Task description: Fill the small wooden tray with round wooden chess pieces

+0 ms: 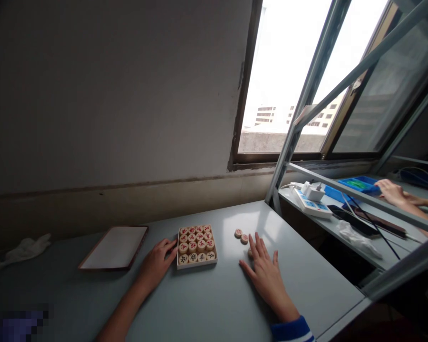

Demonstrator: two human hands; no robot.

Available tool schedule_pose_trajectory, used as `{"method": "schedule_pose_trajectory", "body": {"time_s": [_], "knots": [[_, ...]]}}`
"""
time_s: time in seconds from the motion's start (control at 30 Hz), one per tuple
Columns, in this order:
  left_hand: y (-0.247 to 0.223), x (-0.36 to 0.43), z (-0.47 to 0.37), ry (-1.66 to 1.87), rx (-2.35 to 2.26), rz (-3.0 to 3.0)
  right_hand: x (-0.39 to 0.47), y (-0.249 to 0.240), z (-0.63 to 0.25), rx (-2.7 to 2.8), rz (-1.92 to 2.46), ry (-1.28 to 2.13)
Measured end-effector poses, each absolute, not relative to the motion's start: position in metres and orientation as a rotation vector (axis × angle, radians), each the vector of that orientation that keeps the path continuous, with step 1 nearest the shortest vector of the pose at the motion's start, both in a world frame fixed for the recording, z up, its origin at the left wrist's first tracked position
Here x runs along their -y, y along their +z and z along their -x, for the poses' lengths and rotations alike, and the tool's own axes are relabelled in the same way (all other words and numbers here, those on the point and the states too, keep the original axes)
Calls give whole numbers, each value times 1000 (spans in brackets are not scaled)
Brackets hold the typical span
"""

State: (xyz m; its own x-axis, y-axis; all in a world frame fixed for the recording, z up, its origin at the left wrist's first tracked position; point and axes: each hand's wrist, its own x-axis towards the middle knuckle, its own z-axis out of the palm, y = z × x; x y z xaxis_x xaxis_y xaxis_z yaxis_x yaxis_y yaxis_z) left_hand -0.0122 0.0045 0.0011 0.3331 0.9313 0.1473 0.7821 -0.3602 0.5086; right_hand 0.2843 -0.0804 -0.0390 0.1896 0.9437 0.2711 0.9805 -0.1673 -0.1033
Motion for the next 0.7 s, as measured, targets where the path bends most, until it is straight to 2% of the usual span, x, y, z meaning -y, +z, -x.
{"method": "schedule_pose_trajectory", "body": {"time_s": [0.1, 0.27, 0.47, 0.6, 0.7], "knots": [[0, -5, 12, 593, -1524, -2258, 71, -42, -286, 1694, 2244, -191], [-2, -7, 12, 590, -1518, -2262, 53, -45, -294, 1624, 2223, 28], [-3, -8, 13, 587, -1528, -2250, 53, -51, -294, 1682, 1955, 53], [-3, -7, 13, 594, -1532, -2264, 60, -46, -290, 1697, 1949, 148], [-3, -7, 12, 605, -1518, -2266, 58, -41, -286, 1676, 2020, 58]]}}
